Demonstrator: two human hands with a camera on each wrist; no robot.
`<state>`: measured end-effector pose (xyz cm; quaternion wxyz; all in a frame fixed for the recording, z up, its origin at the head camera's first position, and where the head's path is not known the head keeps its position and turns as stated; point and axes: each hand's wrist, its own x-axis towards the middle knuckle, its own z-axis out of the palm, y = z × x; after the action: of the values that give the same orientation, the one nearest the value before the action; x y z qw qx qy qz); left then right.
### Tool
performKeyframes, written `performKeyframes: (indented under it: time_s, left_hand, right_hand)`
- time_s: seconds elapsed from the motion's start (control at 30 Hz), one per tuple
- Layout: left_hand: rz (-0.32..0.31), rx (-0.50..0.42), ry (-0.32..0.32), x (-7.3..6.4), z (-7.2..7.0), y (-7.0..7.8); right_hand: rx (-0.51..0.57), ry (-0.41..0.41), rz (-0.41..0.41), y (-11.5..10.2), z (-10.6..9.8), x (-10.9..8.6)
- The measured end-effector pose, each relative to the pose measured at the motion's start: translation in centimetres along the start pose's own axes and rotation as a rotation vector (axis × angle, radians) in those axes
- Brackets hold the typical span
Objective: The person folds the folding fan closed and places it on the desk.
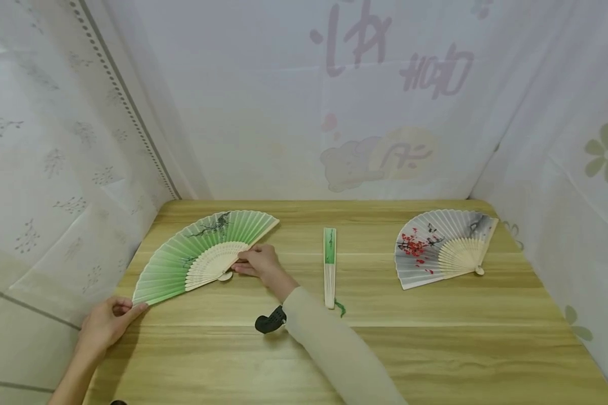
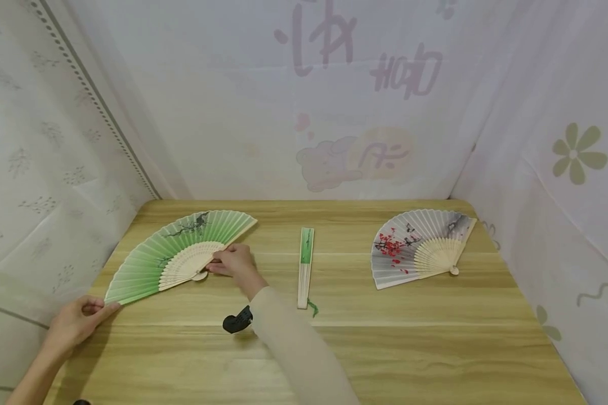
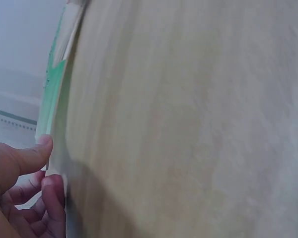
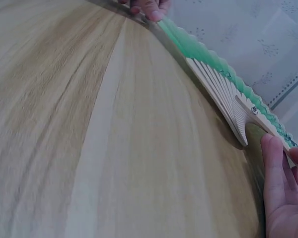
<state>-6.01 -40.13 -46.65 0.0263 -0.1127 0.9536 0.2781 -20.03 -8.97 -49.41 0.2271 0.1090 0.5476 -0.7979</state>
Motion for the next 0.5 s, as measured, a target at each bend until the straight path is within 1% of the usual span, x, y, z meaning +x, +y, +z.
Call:
performKeyframes:
  time_s: [0.1, 0.17, 0.27, 0.37, 0.5]
  left_hand:
    - [0.040, -0.034, -0.016, 0.3, -0.3, 0.9]
    - [0.056, -0.057, -0.013, 0.5, -0.4, 1.7]
    - [0.067, -0.093, -0.017, 1.0, -0.7, 2.9]
    - [0.083, -0.106, 0.003, 1.2, -0.7, 3.9]
    - [0.096, -0.150, 0.029, 1.6, -0.5, 5.6]
  right_hand:
    - [0.012, -0.048, -0.006, -0.7, -1.0, -0.1]
    - [0.017, -0.074, -0.009, -1.3, -1.7, -0.3]
    - [0.029, -0.108, -0.013, -2.3, -2.7, -0.5]
    - [0.031, -0.137, -0.025, -3.3, -3.8, -0.7]
    - [0.010, -0.176, -0.057, -4.7, -5.6, -1.2]
